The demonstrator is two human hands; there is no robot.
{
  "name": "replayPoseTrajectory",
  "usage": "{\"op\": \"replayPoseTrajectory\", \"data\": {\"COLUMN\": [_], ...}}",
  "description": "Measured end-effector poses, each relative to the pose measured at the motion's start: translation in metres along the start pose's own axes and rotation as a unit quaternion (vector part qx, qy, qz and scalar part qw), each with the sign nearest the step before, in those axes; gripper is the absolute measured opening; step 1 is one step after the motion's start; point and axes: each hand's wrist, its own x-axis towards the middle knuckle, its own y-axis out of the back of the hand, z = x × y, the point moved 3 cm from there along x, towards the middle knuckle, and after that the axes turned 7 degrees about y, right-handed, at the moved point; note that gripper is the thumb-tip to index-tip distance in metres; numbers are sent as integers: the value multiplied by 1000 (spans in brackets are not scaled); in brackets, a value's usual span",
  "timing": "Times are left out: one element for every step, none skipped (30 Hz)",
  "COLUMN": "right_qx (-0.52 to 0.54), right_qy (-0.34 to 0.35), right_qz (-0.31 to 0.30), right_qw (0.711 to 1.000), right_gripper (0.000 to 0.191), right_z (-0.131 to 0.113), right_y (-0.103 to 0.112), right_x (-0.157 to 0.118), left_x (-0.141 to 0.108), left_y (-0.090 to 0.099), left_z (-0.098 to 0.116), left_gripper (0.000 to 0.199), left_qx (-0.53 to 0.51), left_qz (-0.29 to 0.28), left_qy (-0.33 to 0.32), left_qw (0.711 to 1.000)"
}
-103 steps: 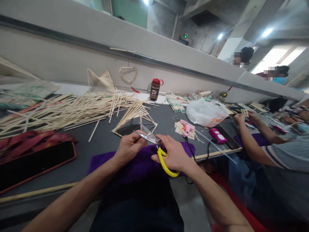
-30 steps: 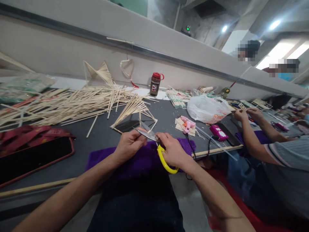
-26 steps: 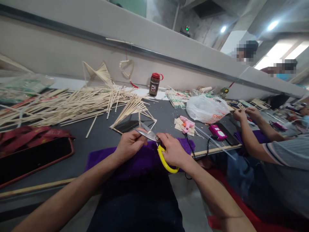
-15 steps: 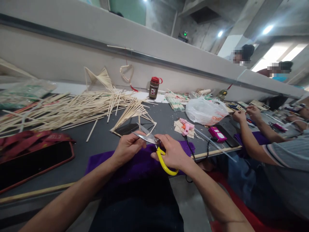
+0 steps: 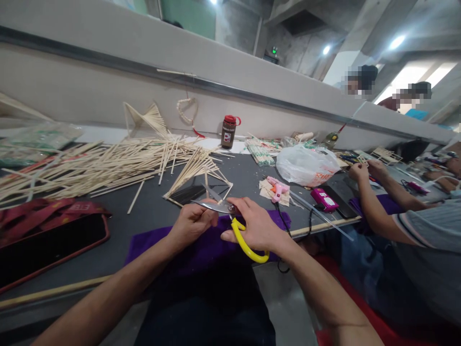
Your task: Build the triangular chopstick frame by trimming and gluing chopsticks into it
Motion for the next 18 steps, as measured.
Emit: {"op": "replayPoseTrajectory", "data": {"right_qx": [2,3,3,1,-1,-5,-8,-8,-7,-4,0,5,9,11,11,10,7,3], "right_qy": [1,1,1,1,2,3,6,10,16,23,31,37,41,43,43,42,42,43], "right_qz": [-5,-9,-13,-15,-18,-20,-21,-21,-20,-17,-15,-13,-13,-13,-13,-12,-11,-10], "right_qw": [1000,1000,1000,1000,1000,1000,1000,1000,1000,1000,999,999,999,999,999,999,999,999], "right_gripper": [73,74,75,76,76,75,74,73,70,67,64,60,57,55,53,52,52,54], "right_z": [-1,-3,-3,-4,-4,-3,-3,-2,-1,0,1,2,2,2,3,3,3,4], "right_y": [1,2,2,2,2,2,1,0,-1,-2,-3,-4,-5,-5,-6,-6,-6,-7], "right_x": [2,3,4,5,6,6,6,6,6,6,6,6,5,5,4,4,3,2], "left_x": [0,0,-1,-1,-1,-1,-1,0,0,0,0,0,0,0,0,-1,-1,-1], "left_y": [0,0,1,1,1,2,2,2,2,1,1,0,0,-1,-1,-2,-2,-3], "left_z": [0,0,0,0,1,2,2,2,2,2,1,1,0,0,0,1,2,2], "left_gripper": [37,38,38,38,38,39,39,40,40,41,40,40,40,40,40,40,40,39], "left_qx": [6,15,25,33,39,44,47,47,46,44,41,38,35,31,27,22,18,14], "left_qz": [2,4,4,4,3,1,-1,-4,-8,-12,-14,-14,-16,-18,-21,-24,-29,-34], "left_qy": [4,10,15,18,18,16,12,9,7,6,7,8,9,8,4,-2,-9,-16], "left_qw": [1000,1000,1000,999,999,999,999,999,999,999,999,999,999,999,999,999,999,999]}}
